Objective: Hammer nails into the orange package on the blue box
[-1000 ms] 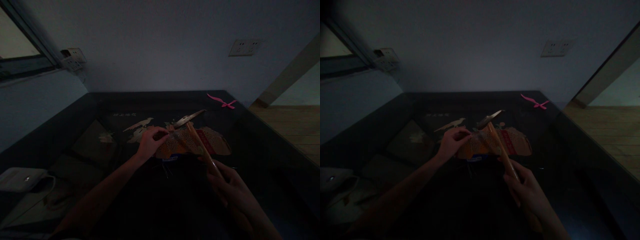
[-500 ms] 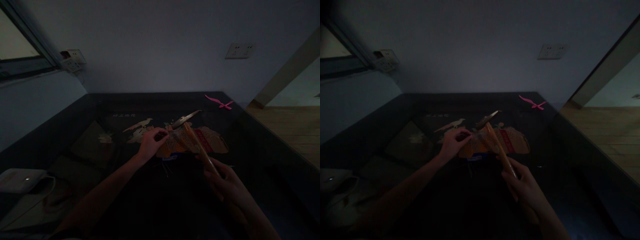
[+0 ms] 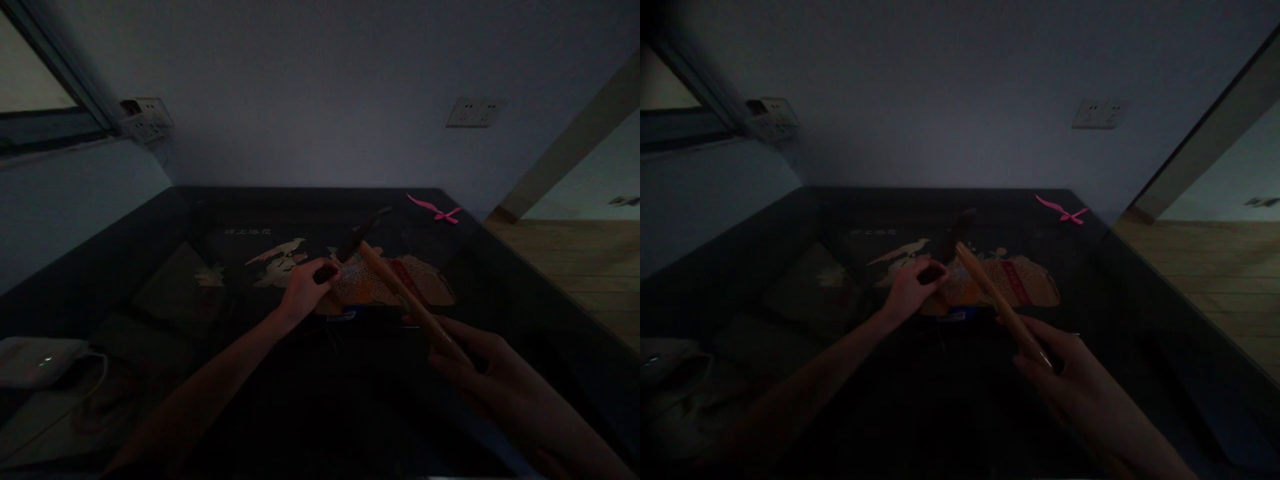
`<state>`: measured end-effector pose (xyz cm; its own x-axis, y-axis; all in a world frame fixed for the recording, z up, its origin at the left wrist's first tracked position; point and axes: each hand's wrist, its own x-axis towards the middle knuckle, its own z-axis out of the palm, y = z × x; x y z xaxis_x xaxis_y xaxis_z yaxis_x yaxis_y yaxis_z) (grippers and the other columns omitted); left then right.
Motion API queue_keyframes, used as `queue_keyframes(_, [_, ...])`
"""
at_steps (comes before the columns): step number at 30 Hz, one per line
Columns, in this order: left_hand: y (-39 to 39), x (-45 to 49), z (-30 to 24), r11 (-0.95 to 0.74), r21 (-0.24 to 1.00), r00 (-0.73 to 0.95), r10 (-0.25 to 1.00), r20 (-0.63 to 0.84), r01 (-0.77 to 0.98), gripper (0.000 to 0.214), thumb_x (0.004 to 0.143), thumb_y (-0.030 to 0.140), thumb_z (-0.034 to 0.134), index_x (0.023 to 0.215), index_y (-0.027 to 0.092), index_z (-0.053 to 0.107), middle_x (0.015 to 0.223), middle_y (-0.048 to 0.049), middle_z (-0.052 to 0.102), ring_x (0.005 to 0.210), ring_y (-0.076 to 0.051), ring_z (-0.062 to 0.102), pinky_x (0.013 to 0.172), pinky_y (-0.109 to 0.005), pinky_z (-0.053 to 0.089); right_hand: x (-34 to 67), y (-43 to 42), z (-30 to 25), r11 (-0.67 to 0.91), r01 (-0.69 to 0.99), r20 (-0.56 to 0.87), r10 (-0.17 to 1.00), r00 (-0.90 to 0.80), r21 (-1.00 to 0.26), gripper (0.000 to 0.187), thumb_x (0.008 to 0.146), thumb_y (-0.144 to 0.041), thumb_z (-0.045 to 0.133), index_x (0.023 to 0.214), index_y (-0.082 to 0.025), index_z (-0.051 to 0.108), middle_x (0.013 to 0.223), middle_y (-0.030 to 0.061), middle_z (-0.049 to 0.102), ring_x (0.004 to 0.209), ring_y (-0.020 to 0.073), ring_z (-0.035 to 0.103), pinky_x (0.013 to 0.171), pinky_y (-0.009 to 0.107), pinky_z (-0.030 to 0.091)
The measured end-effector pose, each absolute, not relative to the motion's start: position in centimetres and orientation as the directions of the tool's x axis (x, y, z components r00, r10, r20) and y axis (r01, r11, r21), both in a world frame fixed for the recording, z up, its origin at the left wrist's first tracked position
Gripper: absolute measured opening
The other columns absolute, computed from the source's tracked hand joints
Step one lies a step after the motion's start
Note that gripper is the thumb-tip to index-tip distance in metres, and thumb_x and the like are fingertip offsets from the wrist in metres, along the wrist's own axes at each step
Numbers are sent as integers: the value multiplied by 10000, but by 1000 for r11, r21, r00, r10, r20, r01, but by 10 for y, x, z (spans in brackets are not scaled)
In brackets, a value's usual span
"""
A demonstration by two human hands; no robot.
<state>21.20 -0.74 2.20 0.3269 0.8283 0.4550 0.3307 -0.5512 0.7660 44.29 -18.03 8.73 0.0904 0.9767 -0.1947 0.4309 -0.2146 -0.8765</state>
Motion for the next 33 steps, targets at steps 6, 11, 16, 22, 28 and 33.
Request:
queue_keyframes(6, [-7, 212, 21, -541, 779, 318, 834, 451, 316, 53, 798, 173, 654, 849, 179, 662, 826, -18, 728, 762, -164, 690, 722, -285, 550, 445, -182, 83, -293, 397, -282, 955, 86, -870, 570, 798, -460, 663, 1329, -273, 575, 605, -42, 532, 448, 107, 436, 353, 183, 354])
queue_keyframes(11, [-7, 214, 19, -512, 808, 285, 853, 438, 292, 106, 769, 158, 681, 865, 184, 645, 817, -9, 724, 752, -159, 693, 705, -275, 555, 443, -179, 92, -241, 464, -237, 969, 68, -852, 545, 785, -462, 669, 1293, -272, 615, 655, -18, 590, 480, 120, 473, 382, 200, 393])
queue_keyframes(16, [-7, 214, 18, -496, 802, 253, 866, 430, 334, 218, 763, 154, 697, 967, 188, 628, 815, -2, 719, 753, -160, 694, 720, -286, 554, 443, -176, 96, -177, 513, -197, 980, 16, -840, 491, 782, -437, 663, 1242, -266, 665, 905, 51, 731, 740, 239, 663, 585, 293, 551])
queue_keyframes(22, [-8, 215, 18, -465, 819, 238, 884, 404, 336, 293, 751, 122, 704, 1014, 196, 598, 788, 16, 716, 736, -151, 691, 712, -278, 546, 445, -177, 92, -144, 534, -157, 987, 23, -833, 487, 774, -431, 683, 1242, -297, 668, 899, 49, 748, 733, 249, 681, 577, 310, 566])
queue_keyframes(28, [-8, 215, 19, -474, 815, 237, 879, 414, 333, 335, 754, 123, 705, 1054, 200, 577, 783, 17, 714, 756, -154, 692, 751, -300, 541, 442, -176, 96, -174, 501, -175, 984, 46, -848, 498, 776, -450, 668, 1245, -282, 669, 792, 44, 741, 648, 234, 671, 492, 283, 540])
queue_keyframes(33, [-9, 215, 20, -487, 810, 241, 872, 426, 327, 344, 745, 108, 707, 1047, 208, 574, 761, 27, 701, 735, -149, 691, 713, -277, 548, 439, -177, 98, -119, 510, -109, 993, 50, -852, 442, 763, -403, 689, 1189, -287, 706, 925, 49, 759, 741, 251, 677, 625, 322, 568])
